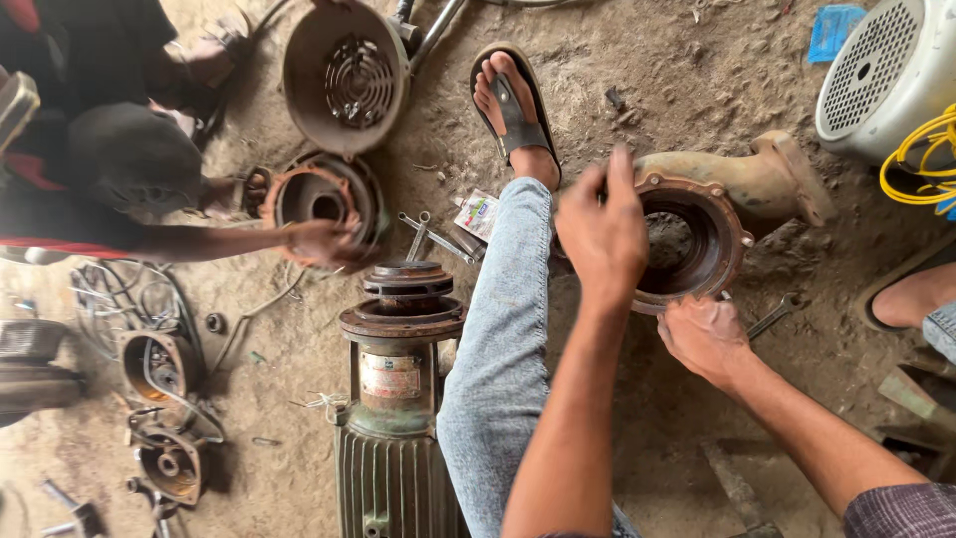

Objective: The person sits on the ground and uses a spanner to loosen and remove bolts securing the volute casing of a water pump to its electric motor, repositioning the spanner on successive bolts while another person steadies the motor.

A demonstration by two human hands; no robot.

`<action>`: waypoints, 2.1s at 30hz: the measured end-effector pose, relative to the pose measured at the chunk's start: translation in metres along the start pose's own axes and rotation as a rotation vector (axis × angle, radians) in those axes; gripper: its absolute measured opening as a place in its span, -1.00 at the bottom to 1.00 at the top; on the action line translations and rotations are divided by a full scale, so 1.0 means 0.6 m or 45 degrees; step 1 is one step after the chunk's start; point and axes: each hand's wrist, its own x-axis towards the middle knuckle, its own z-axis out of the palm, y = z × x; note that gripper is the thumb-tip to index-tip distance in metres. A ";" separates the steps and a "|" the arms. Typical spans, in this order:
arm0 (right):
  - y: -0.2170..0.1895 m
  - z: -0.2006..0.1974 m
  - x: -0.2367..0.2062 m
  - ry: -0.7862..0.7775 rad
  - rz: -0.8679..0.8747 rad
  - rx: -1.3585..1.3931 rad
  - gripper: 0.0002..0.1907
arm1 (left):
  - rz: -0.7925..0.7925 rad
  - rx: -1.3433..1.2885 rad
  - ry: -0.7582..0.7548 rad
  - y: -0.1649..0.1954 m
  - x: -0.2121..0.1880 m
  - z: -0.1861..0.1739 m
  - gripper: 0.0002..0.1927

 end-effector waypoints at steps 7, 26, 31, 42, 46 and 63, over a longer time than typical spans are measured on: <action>0.012 0.037 0.002 -0.082 -0.232 -0.136 -0.92 | -0.910 0.893 0.364 -0.228 -0.115 -0.021 -0.32; 0.183 0.081 -0.041 0.331 -0.392 0.266 -0.93 | -0.500 1.408 -0.517 -0.248 -0.215 0.102 -0.50; 0.255 0.053 -0.061 0.024 -0.357 -0.016 -0.93 | -0.505 1.296 -0.658 -0.246 -0.259 0.133 -0.50; 0.232 0.087 -0.093 -0.246 -0.318 -0.321 -0.87 | -0.674 1.116 -0.857 -0.344 -0.315 0.130 -0.64; 0.221 0.049 -0.125 -0.396 -0.151 -0.292 -0.76 | -0.547 1.181 -0.986 -0.328 -0.313 0.113 -0.61; 0.068 -0.035 -0.108 -0.049 0.505 0.939 -0.61 | 0.137 -0.587 -0.433 0.081 -0.090 -0.028 -0.62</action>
